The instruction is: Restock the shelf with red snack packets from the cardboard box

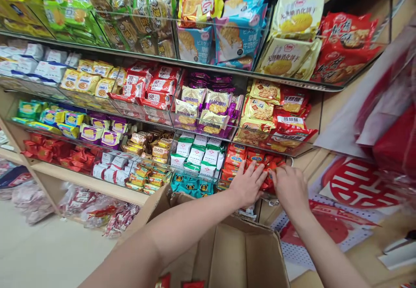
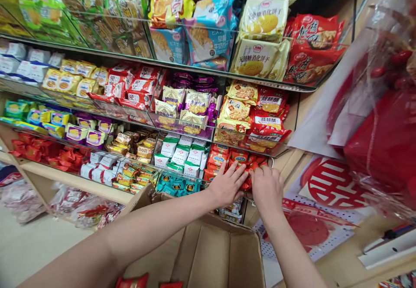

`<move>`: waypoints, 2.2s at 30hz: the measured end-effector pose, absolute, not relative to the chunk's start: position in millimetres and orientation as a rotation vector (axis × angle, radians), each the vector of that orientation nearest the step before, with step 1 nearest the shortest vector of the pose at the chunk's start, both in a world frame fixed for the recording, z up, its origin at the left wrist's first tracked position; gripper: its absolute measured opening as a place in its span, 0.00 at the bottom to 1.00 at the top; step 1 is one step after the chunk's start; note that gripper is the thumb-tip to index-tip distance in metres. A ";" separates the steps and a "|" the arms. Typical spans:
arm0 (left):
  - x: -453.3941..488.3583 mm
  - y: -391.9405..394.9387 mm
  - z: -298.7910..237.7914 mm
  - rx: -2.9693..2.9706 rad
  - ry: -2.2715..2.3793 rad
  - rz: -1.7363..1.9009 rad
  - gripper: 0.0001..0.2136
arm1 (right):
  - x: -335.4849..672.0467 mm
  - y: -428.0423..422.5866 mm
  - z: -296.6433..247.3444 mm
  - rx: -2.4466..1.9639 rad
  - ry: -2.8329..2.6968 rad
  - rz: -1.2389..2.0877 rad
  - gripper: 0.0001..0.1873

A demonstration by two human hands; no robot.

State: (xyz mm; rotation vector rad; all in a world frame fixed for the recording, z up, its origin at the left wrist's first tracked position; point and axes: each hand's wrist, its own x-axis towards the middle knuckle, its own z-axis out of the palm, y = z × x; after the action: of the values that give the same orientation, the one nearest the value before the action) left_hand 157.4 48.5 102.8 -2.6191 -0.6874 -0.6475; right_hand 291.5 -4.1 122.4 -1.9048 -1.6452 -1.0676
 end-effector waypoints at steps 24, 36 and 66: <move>147.4 58.6 98.5 -2.479 -0.656 -0.662 0.24 | 305.5 -16.3 82.8 -1.658 -1.862 -1.110 0.33; 149.7 68.6 99.6 -2.515 -0.706 -0.680 0.25 | 310.3 -4.2 54.9 -1.610 -1.918 -1.047 0.38; 111.9 49.2 99.2 -2.585 -0.655 -0.653 0.27 | 287.1 -49.4 27.9 -1.610 -1.763 -0.817 0.31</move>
State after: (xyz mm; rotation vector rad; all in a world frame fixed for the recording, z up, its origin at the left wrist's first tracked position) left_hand 111.9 49.2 99.2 -2.5847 -0.6546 -0.6529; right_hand 287.1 -49.4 27.9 -1.6103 -1.7626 -0.8167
